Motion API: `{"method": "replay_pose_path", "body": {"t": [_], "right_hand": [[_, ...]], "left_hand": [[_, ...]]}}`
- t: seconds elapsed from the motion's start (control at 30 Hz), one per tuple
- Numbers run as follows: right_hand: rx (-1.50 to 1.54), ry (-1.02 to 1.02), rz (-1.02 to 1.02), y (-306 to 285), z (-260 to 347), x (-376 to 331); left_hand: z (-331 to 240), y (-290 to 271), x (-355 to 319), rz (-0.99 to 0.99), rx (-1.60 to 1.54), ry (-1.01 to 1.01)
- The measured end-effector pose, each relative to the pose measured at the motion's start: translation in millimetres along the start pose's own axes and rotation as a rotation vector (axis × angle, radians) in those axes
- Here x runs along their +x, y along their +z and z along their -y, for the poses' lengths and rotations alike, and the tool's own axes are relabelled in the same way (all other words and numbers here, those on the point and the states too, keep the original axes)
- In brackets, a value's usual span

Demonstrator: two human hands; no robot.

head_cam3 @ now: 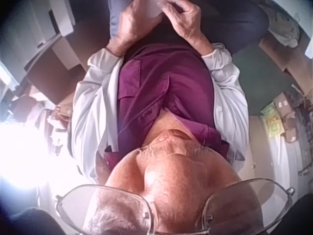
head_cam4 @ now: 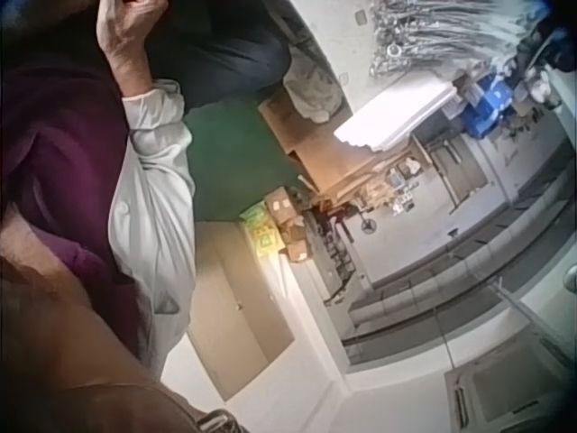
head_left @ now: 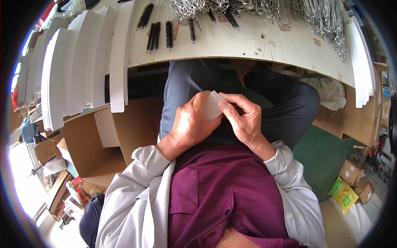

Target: Folding small white cardboard boxes and filling them with bundles of looped metal rods or pins.

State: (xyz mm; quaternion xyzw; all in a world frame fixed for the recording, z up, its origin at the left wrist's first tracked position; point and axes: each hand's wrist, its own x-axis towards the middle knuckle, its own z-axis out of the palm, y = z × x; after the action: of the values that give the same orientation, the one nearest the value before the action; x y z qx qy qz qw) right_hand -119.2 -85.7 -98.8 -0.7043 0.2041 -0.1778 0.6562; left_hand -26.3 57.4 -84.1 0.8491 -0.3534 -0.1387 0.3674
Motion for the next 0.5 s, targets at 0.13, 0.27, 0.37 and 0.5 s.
{"method": "replay_pose_path", "body": {"t": [0.13, 0.27, 0.37, 0.5], "right_hand": [[-0.002, -0.003, 0.12, 1.7, 2.1, -2.3], [-0.094, -0.063, 0.189, 1.2, 4.0, -1.7], [-0.095, -0.074, 0.17, 2.5, 3.4, -3.1], [-0.082, -0.071, 0.177, 7.8, 7.7, -3.3]], "left_hand": [[-0.4, 0.1, -1.0, -0.002, -0.038, 0.018], [4.0, 0.9, -2.9, -0.019, -0.015, 0.026], [4.5, 0.0, -0.5, -0.011, -0.041, 0.03], [6.3, -4.3, 0.7, -0.006, -0.042, 0.014]]}}
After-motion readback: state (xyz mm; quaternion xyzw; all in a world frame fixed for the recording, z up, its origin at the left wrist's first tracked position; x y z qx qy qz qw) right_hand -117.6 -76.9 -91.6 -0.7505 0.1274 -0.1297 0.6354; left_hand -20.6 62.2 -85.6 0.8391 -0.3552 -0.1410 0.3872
